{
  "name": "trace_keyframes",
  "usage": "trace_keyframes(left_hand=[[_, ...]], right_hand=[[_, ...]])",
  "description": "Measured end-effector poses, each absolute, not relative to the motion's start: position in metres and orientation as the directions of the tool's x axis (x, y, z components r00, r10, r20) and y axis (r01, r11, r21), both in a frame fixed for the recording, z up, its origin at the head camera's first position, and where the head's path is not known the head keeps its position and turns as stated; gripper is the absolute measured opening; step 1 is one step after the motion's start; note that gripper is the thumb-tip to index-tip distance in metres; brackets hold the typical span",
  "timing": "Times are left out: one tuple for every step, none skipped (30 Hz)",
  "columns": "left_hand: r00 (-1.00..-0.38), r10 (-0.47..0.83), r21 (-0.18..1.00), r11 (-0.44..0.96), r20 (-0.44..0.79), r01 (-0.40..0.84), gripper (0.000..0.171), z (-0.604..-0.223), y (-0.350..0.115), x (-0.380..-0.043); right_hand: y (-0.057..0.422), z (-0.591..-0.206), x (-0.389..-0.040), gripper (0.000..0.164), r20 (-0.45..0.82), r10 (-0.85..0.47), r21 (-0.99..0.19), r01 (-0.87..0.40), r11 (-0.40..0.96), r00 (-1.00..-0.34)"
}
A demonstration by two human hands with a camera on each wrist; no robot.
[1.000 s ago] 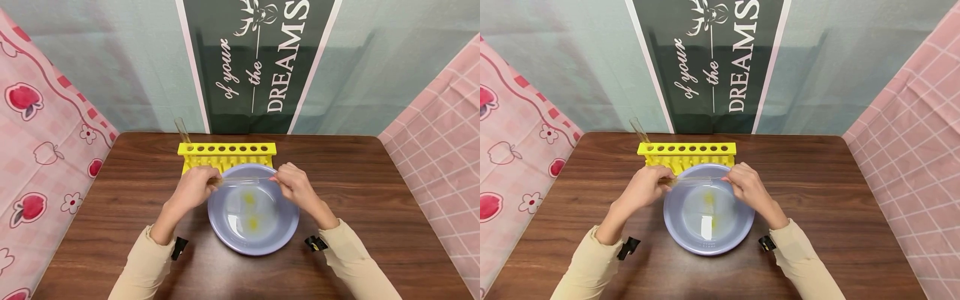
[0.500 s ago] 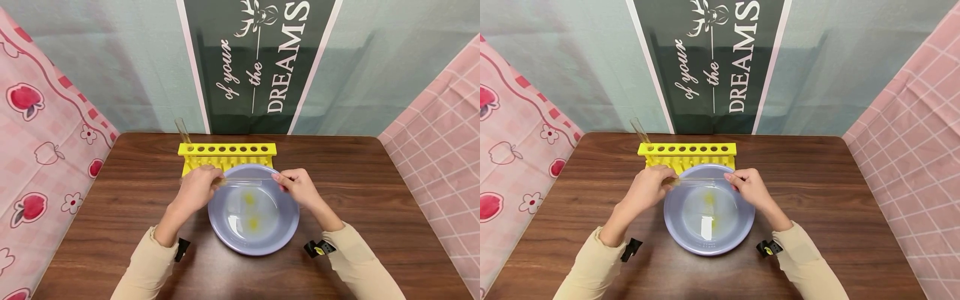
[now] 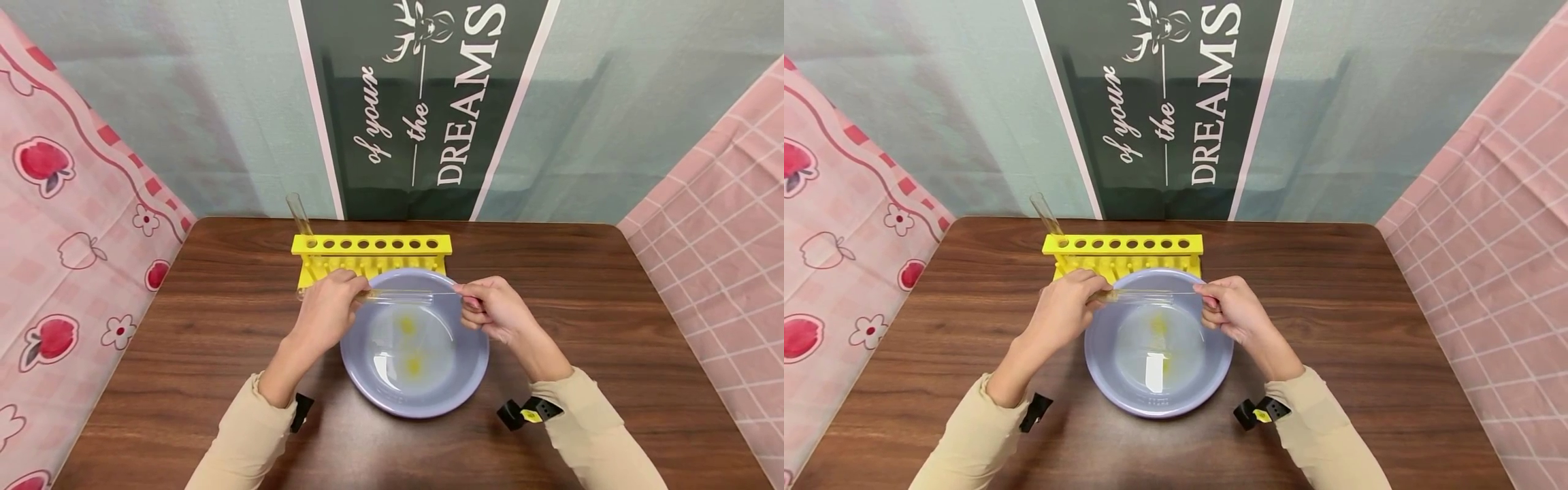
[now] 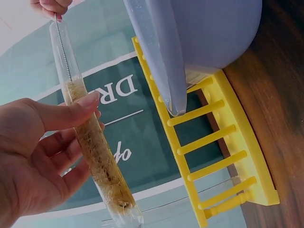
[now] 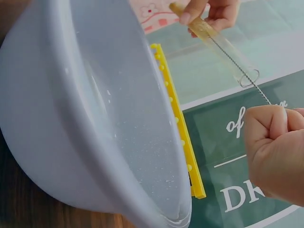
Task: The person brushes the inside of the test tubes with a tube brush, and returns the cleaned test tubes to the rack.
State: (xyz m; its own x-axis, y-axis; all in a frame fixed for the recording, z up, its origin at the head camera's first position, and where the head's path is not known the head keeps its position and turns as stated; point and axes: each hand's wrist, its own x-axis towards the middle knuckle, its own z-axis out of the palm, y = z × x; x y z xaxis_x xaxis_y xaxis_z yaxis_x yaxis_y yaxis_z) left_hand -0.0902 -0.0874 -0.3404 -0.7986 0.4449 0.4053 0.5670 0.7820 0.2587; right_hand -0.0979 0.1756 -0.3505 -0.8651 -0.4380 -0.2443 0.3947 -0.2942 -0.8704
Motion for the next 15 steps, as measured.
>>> trace_keyframes(left_hand=[[-0.798,0.444,0.261,0.781,0.406,0.567,0.02,-0.3407,-0.0874,-0.0902],[-0.798,0.445,0.263,0.78,0.406,0.568,0.021,-0.341,-0.0875,-0.0903],[-0.799,0.444,0.267,0.778,0.406,0.569,0.021,-0.3412,-0.0876,-0.0904],[-0.8,0.444,0.271,0.777,0.404,0.568,0.021,-0.3413,-0.0879,-0.0903],[-0.801,0.444,0.273,0.777,0.402,0.567,0.022,-0.3416,-0.0883,-0.0903],[-0.802,0.444,0.276,0.776,0.401,0.567,0.022,-0.3419,-0.0888,-0.0903],[-0.802,0.444,0.278,0.775,0.4,0.568,0.022,-0.3426,-0.0895,-0.0904],[-0.802,0.445,0.282,0.773,0.4,0.569,0.022,-0.343,-0.0901,-0.0903],[-0.801,0.445,0.284,0.771,0.4,0.57,0.022,-0.3435,-0.0906,-0.0903],[-0.8,0.446,0.287,0.769,0.401,0.572,0.022,-0.3441,-0.0913,-0.0903],[-0.798,0.447,0.29,0.765,0.404,0.575,0.022,-0.3447,-0.0918,-0.0903],[-0.797,0.447,0.292,0.763,0.406,0.577,0.022,-0.3452,-0.0921,-0.0904],[-0.796,0.447,0.295,0.761,0.409,0.578,0.022,-0.3456,-0.0924,-0.0903],[-0.795,0.446,0.297,0.759,0.41,0.579,0.022,-0.3457,-0.0926,-0.0902],[-0.795,0.446,0.299,0.758,0.411,0.579,0.022,-0.3461,-0.0928,-0.0901]], right_hand=[[0.1762,-0.3502,-0.0979,0.045,-0.247,-0.443,-0.865,0.402,-0.3,-0.862],[0.1767,-0.3499,-0.0977,0.044,-0.246,-0.439,-0.869,0.397,-0.294,-0.864],[0.1774,-0.3498,-0.0975,0.044,-0.245,-0.432,-0.879,0.387,-0.279,-0.868],[0.178,-0.3497,-0.0972,0.044,-0.243,-0.415,-0.898,0.366,-0.246,-0.877],[0.1787,-0.3498,-0.0968,0.043,-0.233,-0.393,-0.925,0.327,-0.192,-0.889],[0.1795,-0.3501,-0.0966,0.042,-0.217,-0.37,-0.952,0.279,-0.122,-0.903],[0.1802,-0.3503,-0.0964,0.041,-0.194,-0.344,-0.975,0.218,-0.031,-0.919],[0.181,-0.3506,-0.0962,0.039,-0.166,-0.319,-0.986,0.15,0.074,-0.933],[0.1817,-0.3512,-0.0962,0.038,-0.132,-0.3,-0.981,0.081,0.177,-0.945],[0.1823,-0.352,-0.0963,0.036,-0.094,-0.285,-0.961,0.013,0.275,-0.954],[0.1827,-0.3528,-0.0965,0.035,-0.047,-0.282,-0.934,-0.058,0.353,-0.958],[0.1831,-0.354,-0.0968,0.034,-0.003,-0.282,-0.902,-0.119,0.414,-0.959],[0.1833,-0.3553,-0.0969,0.033,0.041,-0.284,-0.87,-0.174,0.462,-0.958],[0.1833,-0.357,-0.097,0.032,0.084,-0.29,-0.84,-0.224,0.494,-0.953],[0.1833,-0.3588,-0.0969,0.031,0.13,-0.298,-0.814,-0.273,0.512,-0.946]])
